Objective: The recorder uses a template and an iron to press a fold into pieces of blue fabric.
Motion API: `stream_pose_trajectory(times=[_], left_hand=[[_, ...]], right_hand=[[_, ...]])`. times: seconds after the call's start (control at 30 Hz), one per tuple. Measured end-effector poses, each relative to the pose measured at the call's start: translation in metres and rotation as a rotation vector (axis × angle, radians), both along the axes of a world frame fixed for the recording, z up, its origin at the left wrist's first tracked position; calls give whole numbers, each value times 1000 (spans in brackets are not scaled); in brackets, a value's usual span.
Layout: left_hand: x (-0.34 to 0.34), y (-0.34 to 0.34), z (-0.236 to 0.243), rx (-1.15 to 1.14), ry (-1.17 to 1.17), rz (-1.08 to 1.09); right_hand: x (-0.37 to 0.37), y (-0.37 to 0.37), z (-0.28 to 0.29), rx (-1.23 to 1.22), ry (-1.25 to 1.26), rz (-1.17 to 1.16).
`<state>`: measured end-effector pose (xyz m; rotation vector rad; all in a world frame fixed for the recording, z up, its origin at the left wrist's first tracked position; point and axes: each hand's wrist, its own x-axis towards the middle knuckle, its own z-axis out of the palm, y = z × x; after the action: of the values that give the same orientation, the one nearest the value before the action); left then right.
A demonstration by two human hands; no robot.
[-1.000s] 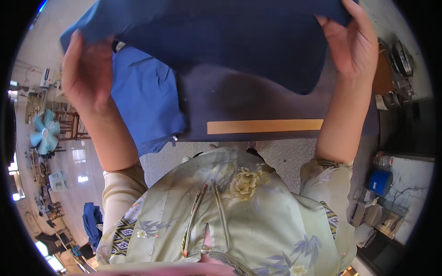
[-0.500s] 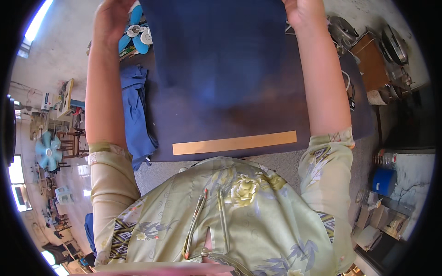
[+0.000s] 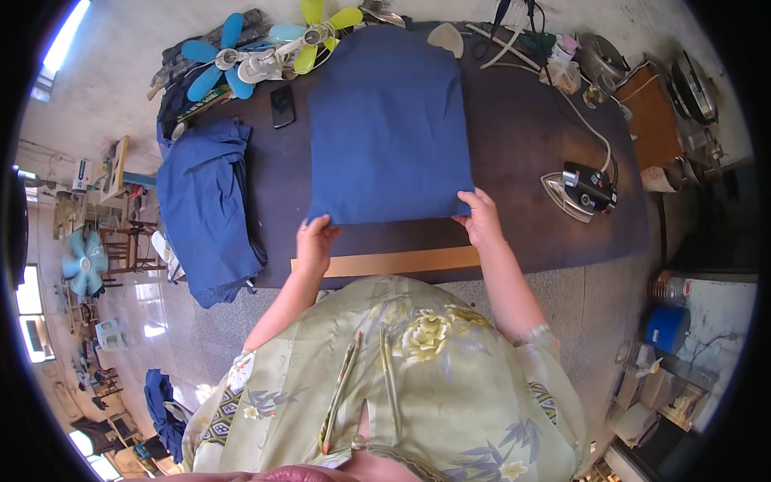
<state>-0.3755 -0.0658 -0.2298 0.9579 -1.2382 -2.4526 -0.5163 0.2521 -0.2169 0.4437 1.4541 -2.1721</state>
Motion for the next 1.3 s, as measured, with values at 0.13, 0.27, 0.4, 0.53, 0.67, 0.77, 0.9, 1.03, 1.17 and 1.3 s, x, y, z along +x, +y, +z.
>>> stream_pose_trajectory(times=[0.13,0.27,0.4,0.53,0.67,0.77,0.9,1.03,1.17,1.3], left_hand=[[16,10,-76,-4,-259,-133],[24,9,-91,37,-372,-198],[24,2,-106,3,-350,-302],[29,-25,-98,-12,-533,-538],[65,-67,-85,-1244,-450,-923],[89,-69,-72,-1856,-275,-808],[98,-69,-74,-1854,-408,-910],[91,-91,-77,-1739,-389,-998],[53,-139,-99,-919,-394,-998],[2,-147,-83,-1029,-360,-1104]], right_hand=[[0,8,-96,246,-189,93],[8,5,-112,593,-91,180],[12,13,-129,740,37,239],[17,29,-98,1143,194,431],[42,55,-53,1620,667,761],[67,75,-62,1632,783,865],[70,72,-55,1595,698,925],[44,90,-64,1468,709,999],[-8,90,-57,1156,479,979],[-49,80,-54,1179,454,1028]])
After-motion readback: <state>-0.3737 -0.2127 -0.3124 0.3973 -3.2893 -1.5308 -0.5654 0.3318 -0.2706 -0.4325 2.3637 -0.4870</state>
